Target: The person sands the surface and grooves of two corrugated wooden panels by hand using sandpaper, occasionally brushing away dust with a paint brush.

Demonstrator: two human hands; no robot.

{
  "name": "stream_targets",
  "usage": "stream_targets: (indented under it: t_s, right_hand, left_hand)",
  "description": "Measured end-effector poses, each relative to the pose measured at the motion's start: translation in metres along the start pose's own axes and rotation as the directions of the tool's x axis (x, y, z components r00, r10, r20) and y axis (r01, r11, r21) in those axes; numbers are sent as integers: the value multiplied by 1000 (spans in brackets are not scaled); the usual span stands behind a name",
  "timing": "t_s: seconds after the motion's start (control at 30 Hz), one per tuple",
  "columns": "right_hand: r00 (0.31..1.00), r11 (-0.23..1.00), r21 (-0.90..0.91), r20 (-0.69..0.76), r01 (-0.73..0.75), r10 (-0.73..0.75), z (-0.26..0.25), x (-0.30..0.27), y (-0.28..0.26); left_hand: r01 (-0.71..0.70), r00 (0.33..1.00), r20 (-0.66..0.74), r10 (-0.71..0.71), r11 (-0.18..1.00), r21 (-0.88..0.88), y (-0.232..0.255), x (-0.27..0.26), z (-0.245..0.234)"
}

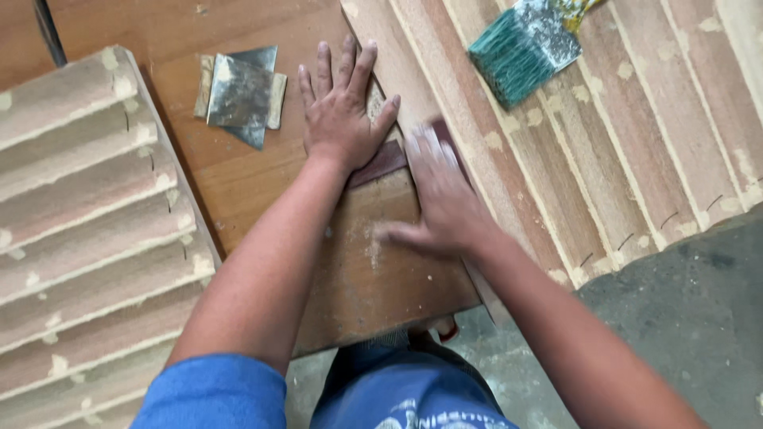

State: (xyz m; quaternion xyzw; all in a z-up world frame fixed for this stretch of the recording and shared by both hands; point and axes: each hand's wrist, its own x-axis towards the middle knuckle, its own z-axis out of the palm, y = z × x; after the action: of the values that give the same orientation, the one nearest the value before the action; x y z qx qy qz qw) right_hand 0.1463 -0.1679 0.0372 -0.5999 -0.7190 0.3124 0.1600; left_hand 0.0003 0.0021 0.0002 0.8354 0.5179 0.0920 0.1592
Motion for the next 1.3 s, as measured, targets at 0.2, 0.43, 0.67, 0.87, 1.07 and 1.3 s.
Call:
stream_targets:
  t_s: [0.2,0.43,0.67,0.87,1.07,1.3]
  right_hand:
    - [995,995,33,-16,98,-98,12,-80,0]
    - [1000,999,-39,-9,13,-13,5,-2,3]
    - [997,993,-111,-66,35,-43,6,20,6]
    - [999,968,-248,-19,29,-35,7,-85,-13]
    - [998,990,-135,-43,40,-46,10,-44,11]
    - [1000,997,-69,9,23,-22,-4,-38,-7]
  left_hand:
    - [-29,1000,-5,28,999,-28,-1,-5,3]
    - [-11,1000,24,11,1000,13,1,-3,5]
    - [-35,999,-35,35,999,6,-1,-3,4]
    - [-47,999,-28,46,999,-5,-3,-3,4]
    - [-31,999,-22,31,999,10,-2,-3,5]
    - [-37,999,-21,37,999,-24,-1,-2,3]
